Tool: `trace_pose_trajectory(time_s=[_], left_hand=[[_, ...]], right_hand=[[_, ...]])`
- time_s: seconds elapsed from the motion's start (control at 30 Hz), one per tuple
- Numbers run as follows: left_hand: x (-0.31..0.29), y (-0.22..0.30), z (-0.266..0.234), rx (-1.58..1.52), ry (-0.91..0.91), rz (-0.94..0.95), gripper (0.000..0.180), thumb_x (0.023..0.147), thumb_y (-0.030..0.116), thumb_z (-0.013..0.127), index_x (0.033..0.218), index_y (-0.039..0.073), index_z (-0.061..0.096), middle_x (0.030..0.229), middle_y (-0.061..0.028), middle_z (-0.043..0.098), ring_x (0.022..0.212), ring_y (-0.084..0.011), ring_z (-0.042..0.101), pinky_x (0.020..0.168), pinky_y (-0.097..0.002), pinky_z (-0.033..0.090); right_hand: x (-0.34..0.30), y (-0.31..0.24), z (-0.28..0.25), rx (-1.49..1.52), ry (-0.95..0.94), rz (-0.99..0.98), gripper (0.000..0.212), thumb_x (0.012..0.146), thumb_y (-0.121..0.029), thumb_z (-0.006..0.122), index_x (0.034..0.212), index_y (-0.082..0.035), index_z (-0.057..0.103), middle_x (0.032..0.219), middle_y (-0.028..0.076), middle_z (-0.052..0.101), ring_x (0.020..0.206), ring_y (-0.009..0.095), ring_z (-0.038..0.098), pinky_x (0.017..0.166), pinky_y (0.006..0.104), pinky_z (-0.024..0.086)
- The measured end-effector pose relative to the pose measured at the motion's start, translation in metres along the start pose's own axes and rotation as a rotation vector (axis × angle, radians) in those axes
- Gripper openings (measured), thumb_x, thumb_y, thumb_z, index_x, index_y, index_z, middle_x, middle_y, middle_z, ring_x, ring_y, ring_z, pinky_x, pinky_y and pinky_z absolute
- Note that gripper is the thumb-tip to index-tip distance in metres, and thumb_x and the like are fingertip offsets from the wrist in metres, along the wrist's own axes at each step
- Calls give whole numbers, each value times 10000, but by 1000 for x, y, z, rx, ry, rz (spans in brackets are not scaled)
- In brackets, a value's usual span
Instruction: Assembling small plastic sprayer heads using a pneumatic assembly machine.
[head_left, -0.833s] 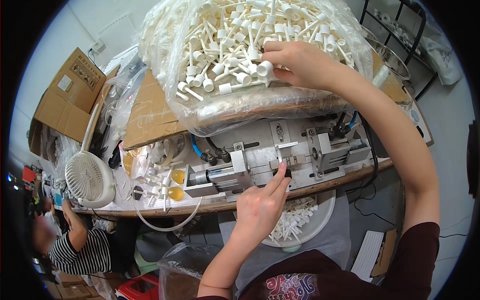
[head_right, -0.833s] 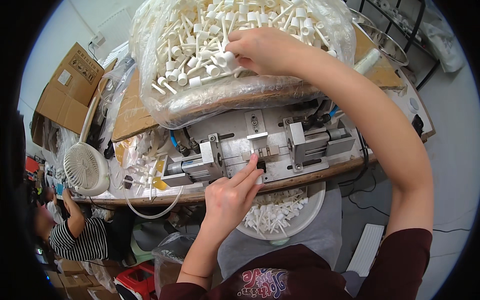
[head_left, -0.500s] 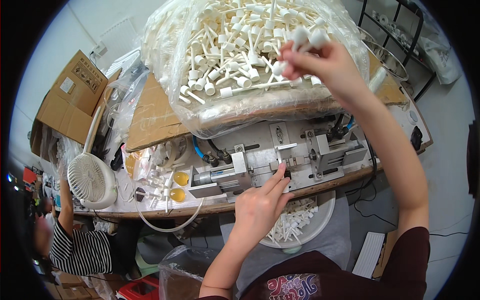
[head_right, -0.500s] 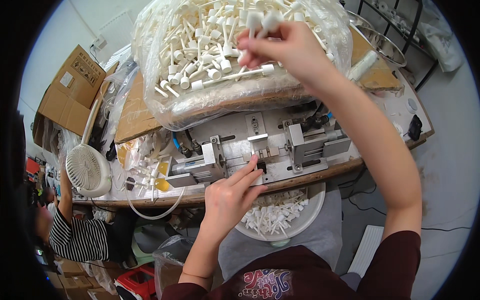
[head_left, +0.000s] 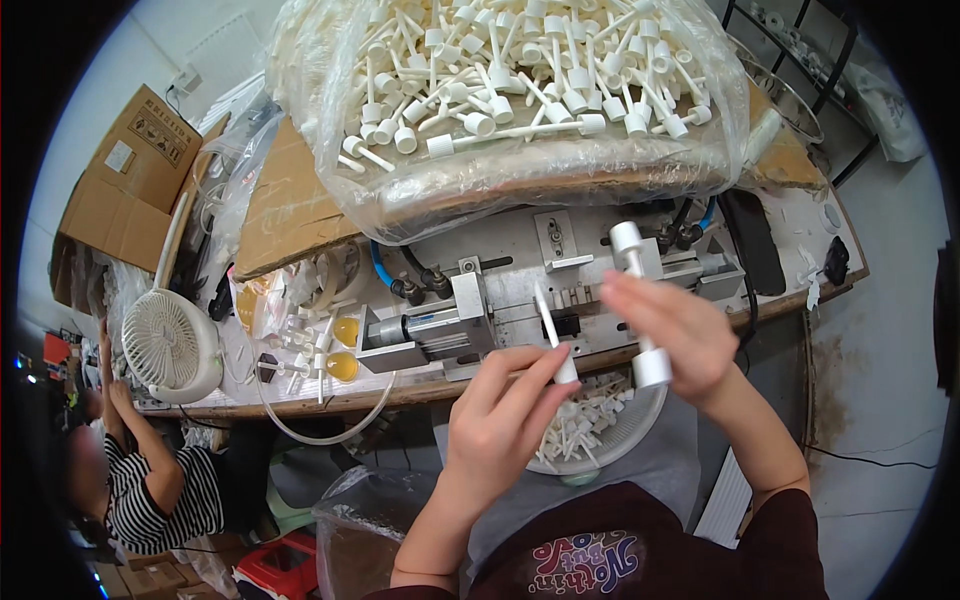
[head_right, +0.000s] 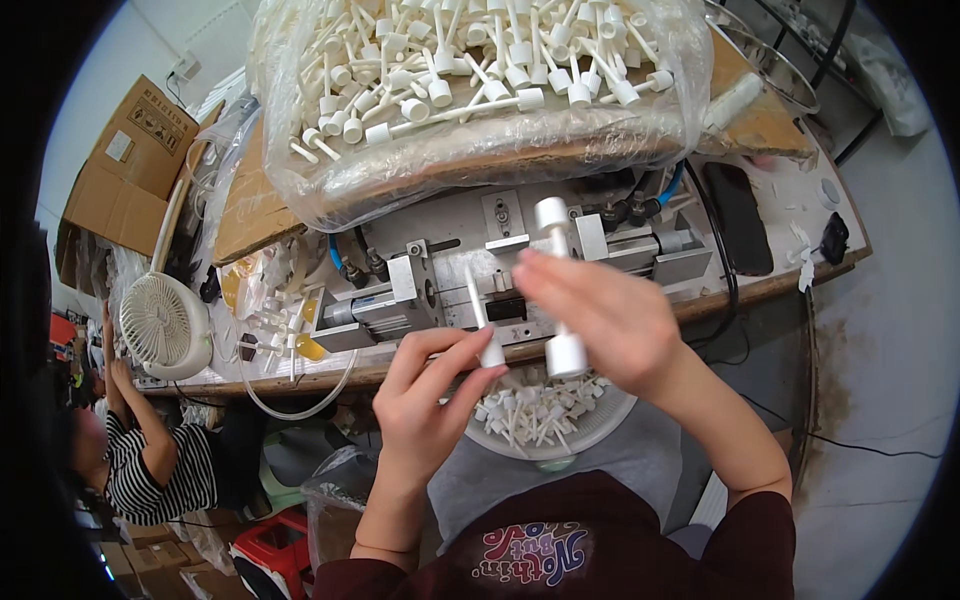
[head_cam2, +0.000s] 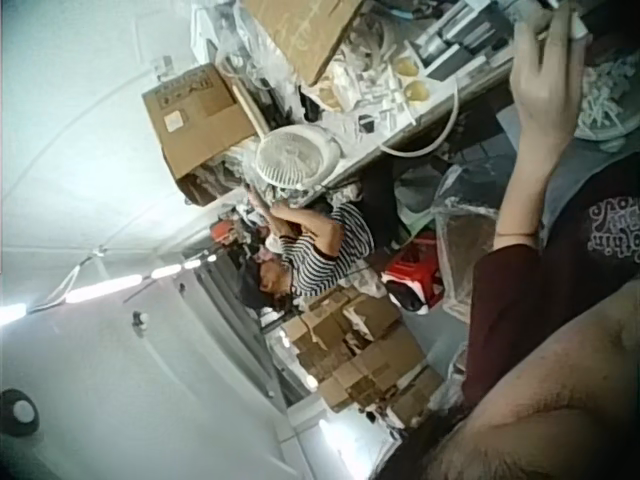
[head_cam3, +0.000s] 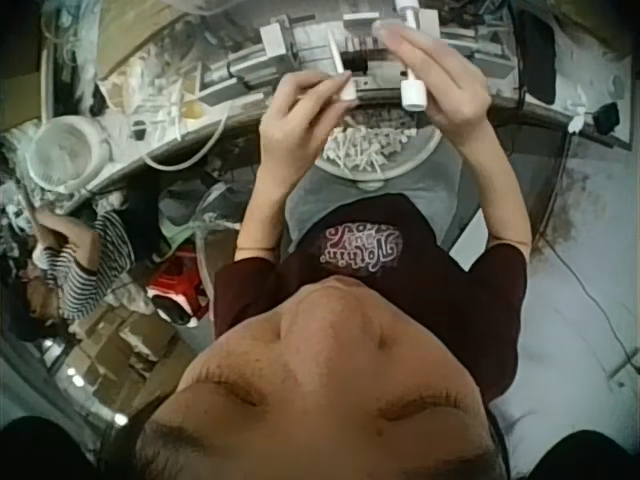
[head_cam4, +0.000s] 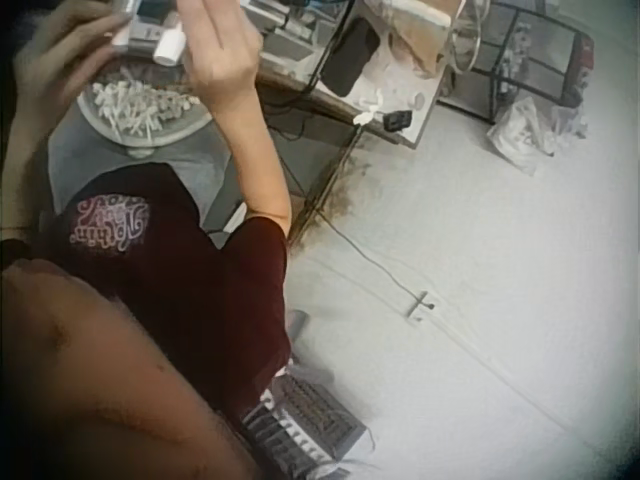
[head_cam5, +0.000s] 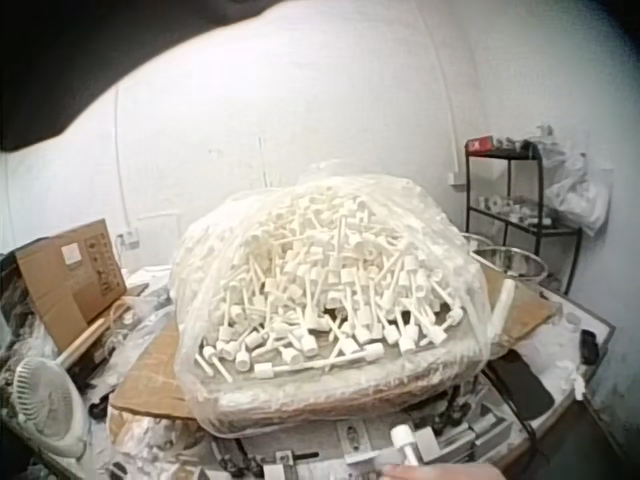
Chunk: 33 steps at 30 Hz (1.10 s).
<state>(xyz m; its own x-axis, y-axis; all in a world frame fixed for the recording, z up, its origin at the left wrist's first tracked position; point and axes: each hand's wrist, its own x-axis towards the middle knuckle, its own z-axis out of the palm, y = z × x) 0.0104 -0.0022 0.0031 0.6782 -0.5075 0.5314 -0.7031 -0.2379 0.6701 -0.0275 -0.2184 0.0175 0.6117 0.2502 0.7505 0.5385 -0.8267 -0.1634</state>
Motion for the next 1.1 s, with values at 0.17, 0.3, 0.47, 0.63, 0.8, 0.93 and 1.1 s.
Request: trace_pose_trajectory(time_s=[0.17,0.3,0.47,0.63,0.8,0.93,1.1], left_hand=[[2,-20,18,335,-130,175,298,761,95,775,1041,16,708,1225,-93,672,719,-188,652,620,-292,517],[6,-20,26,378,-170,195,288,762,101,775,1029,16,707,1188,-78,689,700,-178,649,614,-292,514],[4,-17,31,393,-81,66,269,764,91,774,1022,38,717,1183,-67,694,701,-157,654,615,-292,515],[7,-15,30,469,-121,102,244,770,127,778,1006,79,733,1174,-46,701,634,-139,624,556,-267,476],[12,-10,24,505,-182,95,261,760,156,787,1009,95,737,1168,-56,705,629,-135,633,525,-251,448],[11,-16,22,367,-175,77,333,755,125,784,1072,48,716,1193,-99,689,714,-159,667,599,-262,498],[7,-2,6,-363,-217,-40,515,693,48,831,1189,50,696,1148,-118,706,968,-235,703,768,-296,567]], right_hand=[[-6,-14,-6,460,170,440,185,893,84,609,1078,74,612,1067,205,690,897,257,727,771,324,593],[-13,-21,-10,831,262,602,140,943,75,554,1080,86,534,1073,255,664,858,256,722,756,330,607],[-20,-23,-17,1015,257,684,139,968,10,554,1083,86,530,1048,280,662,802,250,720,724,330,609],[-21,-22,-14,1040,242,735,147,979,-34,559,1063,86,541,1035,275,667,766,242,716,673,327,604],[-18,-22,-16,1193,238,932,162,994,-92,549,1026,66,561,979,256,683,673,225,700,604,314,589],[-20,-26,-13,1357,193,1074,167,1002,-135,546,1018,29,570,912,230,692,578,211,675,538,282,554],[-23,-31,-11,1554,139,1189,163,1003,-151,550,1013,11,564,883,198,689,560,211,668,519,283,545]])
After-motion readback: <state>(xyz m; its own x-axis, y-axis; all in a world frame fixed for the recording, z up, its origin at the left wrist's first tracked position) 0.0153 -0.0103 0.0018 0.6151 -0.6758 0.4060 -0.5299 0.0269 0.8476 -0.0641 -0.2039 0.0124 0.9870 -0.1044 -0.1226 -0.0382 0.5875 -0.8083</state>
